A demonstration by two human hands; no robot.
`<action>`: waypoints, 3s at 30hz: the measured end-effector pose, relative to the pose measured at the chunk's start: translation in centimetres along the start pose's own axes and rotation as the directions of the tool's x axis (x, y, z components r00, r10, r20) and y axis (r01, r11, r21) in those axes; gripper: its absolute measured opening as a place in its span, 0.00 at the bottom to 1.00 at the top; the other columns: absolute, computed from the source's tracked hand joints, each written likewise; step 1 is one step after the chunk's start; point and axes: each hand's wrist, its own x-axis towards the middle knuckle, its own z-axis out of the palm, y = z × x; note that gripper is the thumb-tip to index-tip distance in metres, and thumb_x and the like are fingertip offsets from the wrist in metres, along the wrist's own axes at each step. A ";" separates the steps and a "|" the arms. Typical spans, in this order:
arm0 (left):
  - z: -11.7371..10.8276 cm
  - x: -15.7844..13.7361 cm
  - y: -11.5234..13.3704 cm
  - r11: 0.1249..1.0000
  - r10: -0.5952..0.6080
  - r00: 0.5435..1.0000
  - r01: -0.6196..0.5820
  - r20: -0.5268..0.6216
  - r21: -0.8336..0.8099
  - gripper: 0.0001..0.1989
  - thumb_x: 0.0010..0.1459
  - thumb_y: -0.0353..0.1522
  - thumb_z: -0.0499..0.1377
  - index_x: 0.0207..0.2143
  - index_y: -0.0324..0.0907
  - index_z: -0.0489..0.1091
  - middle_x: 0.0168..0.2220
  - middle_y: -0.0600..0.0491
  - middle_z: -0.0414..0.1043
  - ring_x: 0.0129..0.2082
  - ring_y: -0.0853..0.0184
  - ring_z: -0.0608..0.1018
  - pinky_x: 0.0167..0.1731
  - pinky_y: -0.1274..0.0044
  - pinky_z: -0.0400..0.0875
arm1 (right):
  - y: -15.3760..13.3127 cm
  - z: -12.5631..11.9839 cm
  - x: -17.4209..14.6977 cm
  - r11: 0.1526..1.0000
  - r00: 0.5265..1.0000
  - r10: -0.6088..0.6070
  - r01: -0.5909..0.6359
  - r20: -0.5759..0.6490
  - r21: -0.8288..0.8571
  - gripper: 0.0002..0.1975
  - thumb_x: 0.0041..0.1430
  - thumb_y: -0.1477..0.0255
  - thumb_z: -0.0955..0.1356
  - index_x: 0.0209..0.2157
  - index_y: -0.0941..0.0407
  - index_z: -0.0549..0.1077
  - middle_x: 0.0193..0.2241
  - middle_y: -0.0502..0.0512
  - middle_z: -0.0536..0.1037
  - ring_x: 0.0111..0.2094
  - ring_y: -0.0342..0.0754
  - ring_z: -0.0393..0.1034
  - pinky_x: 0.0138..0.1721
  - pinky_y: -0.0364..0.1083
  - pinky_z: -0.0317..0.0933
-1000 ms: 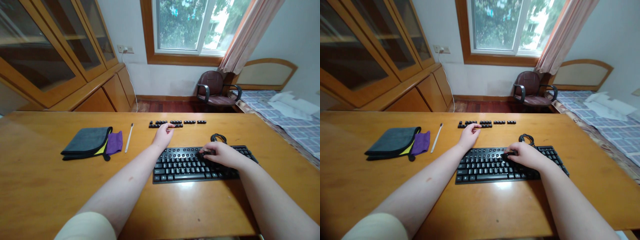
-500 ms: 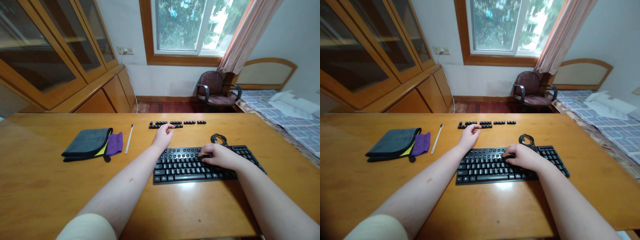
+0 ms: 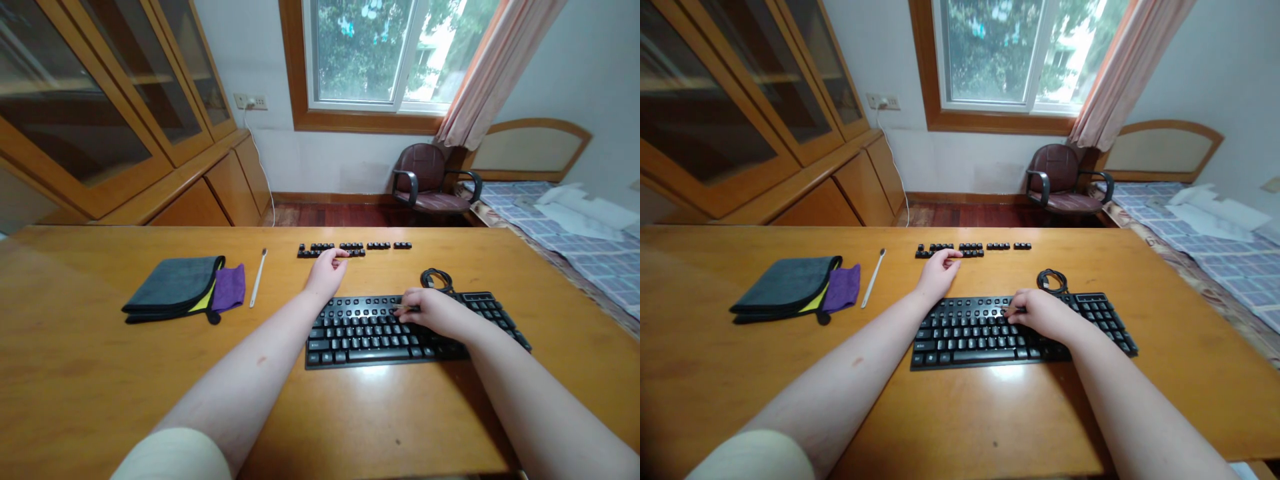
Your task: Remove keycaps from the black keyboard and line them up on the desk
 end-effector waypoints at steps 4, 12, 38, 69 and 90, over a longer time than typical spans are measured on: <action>0.0 0.0 0.0 1.000 0.000 1.000 0.000 0.001 0.012 0.08 0.52 0.28 0.55 0.36 0.40 0.70 0.39 0.52 0.71 0.29 0.73 0.71 0.34 0.78 0.70 | 0.1 0.5 0.4 0.998 0.998 0.057 -0.057 -0.033 -0.024 0.04 0.49 0.69 0.69 0.27 0.54 0.77 0.30 0.53 0.76 0.33 0.48 0.70 0.38 0.45 0.61; -0.1 0.0 0.0 1.000 -0.003 1.000 0.003 0.007 0.003 0.08 0.53 0.28 0.55 0.36 0.40 0.70 0.39 0.52 0.71 0.29 0.72 0.71 0.35 0.77 0.70 | 0.9 -1.2 -0.4 0.998 0.933 -0.061 0.058 -0.355 -0.018 0.15 0.59 0.62 0.61 0.27 0.55 0.74 0.30 0.55 0.74 0.34 0.49 0.69 0.38 0.46 0.60; 0.8 -4.6 6.0 0.721 0.158 0.661 -0.585 0.734 0.372 0.22 0.58 0.39 0.53 0.55 0.47 0.61 0.58 0.45 0.59 0.56 0.57 0.64 0.53 0.64 0.59 | 1.7 -0.8 -0.1 0.933 0.967 0.162 -0.085 -0.197 0.349 0.13 0.53 0.59 0.67 0.27 0.56 0.67 0.20 0.51 0.76 0.22 0.46 0.72 0.25 0.43 0.66; 3.2 -8.6 7.1 0.724 0.136 0.648 -0.582 0.749 0.372 0.40 0.48 0.54 0.54 0.60 0.48 0.53 0.63 0.41 0.46 0.62 0.46 0.49 0.56 0.51 0.41 | -0.2 1.2 0.3 0.954 0.920 -0.291 0.257 -0.264 -0.155 0.14 0.62 0.64 0.60 0.35 0.56 0.74 0.32 0.57 0.78 0.35 0.48 0.71 0.39 0.46 0.61; 3.0 -7.9 6.9 0.760 0.069 0.653 -0.524 0.754 0.384 0.36 0.51 0.54 0.52 0.60 0.53 0.52 0.64 0.44 0.45 0.62 0.46 0.50 0.55 0.49 0.43 | -0.9 2.3 0.4 0.975 0.714 0.043 0.123 -0.699 0.185 0.19 0.62 0.62 0.58 0.25 0.55 0.71 0.25 0.56 0.76 0.29 0.48 0.71 0.35 0.46 0.65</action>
